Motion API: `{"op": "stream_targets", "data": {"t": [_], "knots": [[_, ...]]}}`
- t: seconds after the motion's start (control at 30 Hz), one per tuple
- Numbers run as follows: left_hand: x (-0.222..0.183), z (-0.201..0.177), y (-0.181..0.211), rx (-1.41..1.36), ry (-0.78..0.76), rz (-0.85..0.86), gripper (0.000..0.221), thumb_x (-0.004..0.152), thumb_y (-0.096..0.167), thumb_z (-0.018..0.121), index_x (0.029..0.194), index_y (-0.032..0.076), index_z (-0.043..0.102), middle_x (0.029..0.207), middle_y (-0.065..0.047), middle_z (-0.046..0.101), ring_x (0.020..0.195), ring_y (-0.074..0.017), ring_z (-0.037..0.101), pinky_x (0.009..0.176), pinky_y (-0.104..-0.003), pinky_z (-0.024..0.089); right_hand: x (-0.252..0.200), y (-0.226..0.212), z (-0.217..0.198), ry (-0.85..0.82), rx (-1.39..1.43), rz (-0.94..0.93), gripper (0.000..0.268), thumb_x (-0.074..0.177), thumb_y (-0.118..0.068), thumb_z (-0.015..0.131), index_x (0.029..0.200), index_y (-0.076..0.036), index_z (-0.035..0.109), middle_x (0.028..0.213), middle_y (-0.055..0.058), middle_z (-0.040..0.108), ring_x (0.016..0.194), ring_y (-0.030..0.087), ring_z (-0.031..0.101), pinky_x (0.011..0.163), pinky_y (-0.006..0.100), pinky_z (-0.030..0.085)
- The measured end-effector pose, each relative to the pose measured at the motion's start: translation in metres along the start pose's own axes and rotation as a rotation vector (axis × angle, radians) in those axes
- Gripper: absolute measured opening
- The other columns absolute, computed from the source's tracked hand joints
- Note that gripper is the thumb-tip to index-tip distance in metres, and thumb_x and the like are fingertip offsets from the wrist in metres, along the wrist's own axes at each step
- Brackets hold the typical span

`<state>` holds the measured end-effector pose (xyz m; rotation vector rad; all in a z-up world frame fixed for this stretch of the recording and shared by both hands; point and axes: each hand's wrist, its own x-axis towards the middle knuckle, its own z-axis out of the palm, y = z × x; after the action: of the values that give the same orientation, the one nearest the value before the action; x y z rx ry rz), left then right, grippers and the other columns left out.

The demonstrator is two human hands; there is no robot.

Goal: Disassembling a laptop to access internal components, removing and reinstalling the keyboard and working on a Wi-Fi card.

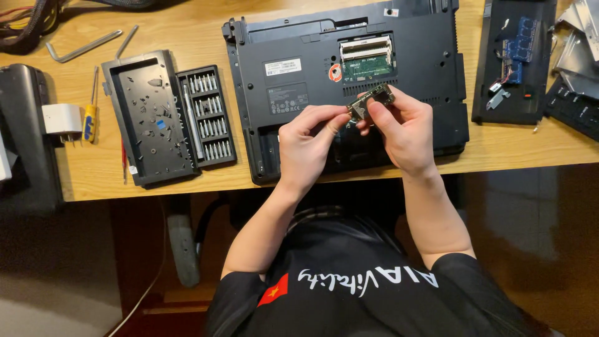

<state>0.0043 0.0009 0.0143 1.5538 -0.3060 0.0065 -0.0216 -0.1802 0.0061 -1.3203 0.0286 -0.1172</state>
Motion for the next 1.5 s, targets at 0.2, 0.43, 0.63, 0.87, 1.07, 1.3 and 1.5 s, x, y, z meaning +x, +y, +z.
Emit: {"op": "stream_targets", "data": {"t": [0.2,0.43,0.63,0.87,1.07,1.3,1.5], "knots": [[-0.0004,0.0011,-0.0011,0.013,-0.003,0.008,0.012,0.094,0.004,0.076,0.106,0.001,0.077,0.103,-0.008,0.077,0.093,-0.0130,0.072,0.086,-0.025,0.057,-0.0005,-0.0046,0.0017,-0.047,-0.015,-0.037,0.017,0.109,-0.007,0.061,0.118,0.006,0.067,0.101,0.007,0.070,0.087,0.012,0.066,0.077,0.028,0.056],[-0.0006,0.0013,-0.0026,-0.044,0.005,-0.026,0.012,0.095,0.005,0.076,0.107,0.000,0.076,0.104,-0.008,0.076,0.092,-0.0121,0.071,0.085,-0.024,0.056,-0.0009,-0.0074,0.0038,-0.061,-0.023,-0.039,0.017,0.110,-0.007,0.061,0.116,0.007,0.067,0.101,0.007,0.069,0.088,0.012,0.065,0.079,0.028,0.056],[-0.0003,0.0021,-0.0014,-0.017,0.017,-0.006,0.011,0.095,0.004,0.076,0.106,0.000,0.076,0.102,-0.007,0.076,0.091,-0.0118,0.070,0.083,-0.024,0.056,-0.0011,-0.0062,0.0030,-0.077,-0.022,-0.075,0.015,0.109,-0.006,0.061,0.114,0.007,0.067,0.101,0.008,0.069,0.089,0.013,0.066,0.080,0.029,0.057],[-0.0010,0.0028,-0.0043,-0.027,0.027,0.000,0.010,0.096,0.003,0.075,0.105,-0.001,0.075,0.102,-0.008,0.075,0.092,-0.0121,0.069,0.084,-0.024,0.055,-0.0023,-0.0080,0.0042,-0.070,-0.090,-0.088,0.013,0.109,-0.005,0.062,0.112,0.007,0.066,0.100,0.007,0.068,0.089,0.012,0.066,0.081,0.028,0.057],[-0.0004,0.0040,-0.0060,-0.028,0.030,0.027,0.009,0.096,0.001,0.074,0.105,-0.001,0.074,0.103,-0.008,0.075,0.093,-0.0125,0.069,0.085,-0.024,0.055,-0.0021,-0.0091,0.0043,-0.059,-0.117,-0.097,0.013,0.108,-0.005,0.062,0.112,0.006,0.066,0.102,0.007,0.068,0.090,0.013,0.067,0.083,0.029,0.058],[-0.0015,0.0037,-0.0041,-0.043,0.032,0.025,0.010,0.096,0.001,0.074,0.106,0.000,0.074,0.103,-0.007,0.074,0.093,-0.0124,0.068,0.083,-0.024,0.055,-0.0024,-0.0087,0.0039,-0.089,-0.102,-0.122,0.012,0.107,-0.005,0.063,0.112,0.006,0.066,0.105,0.007,0.067,0.093,0.013,0.068,0.085,0.029,0.058],[-0.0012,0.0036,-0.0065,-0.061,0.028,0.019,0.010,0.097,0.001,0.075,0.107,0.000,0.074,0.103,-0.007,0.074,0.092,-0.0116,0.068,0.083,-0.024,0.054,-0.0025,-0.0081,0.0036,-0.072,-0.107,-0.097,0.013,0.108,-0.005,0.062,0.114,0.006,0.066,0.102,0.007,0.069,0.092,0.012,0.067,0.086,0.028,0.057]]}}
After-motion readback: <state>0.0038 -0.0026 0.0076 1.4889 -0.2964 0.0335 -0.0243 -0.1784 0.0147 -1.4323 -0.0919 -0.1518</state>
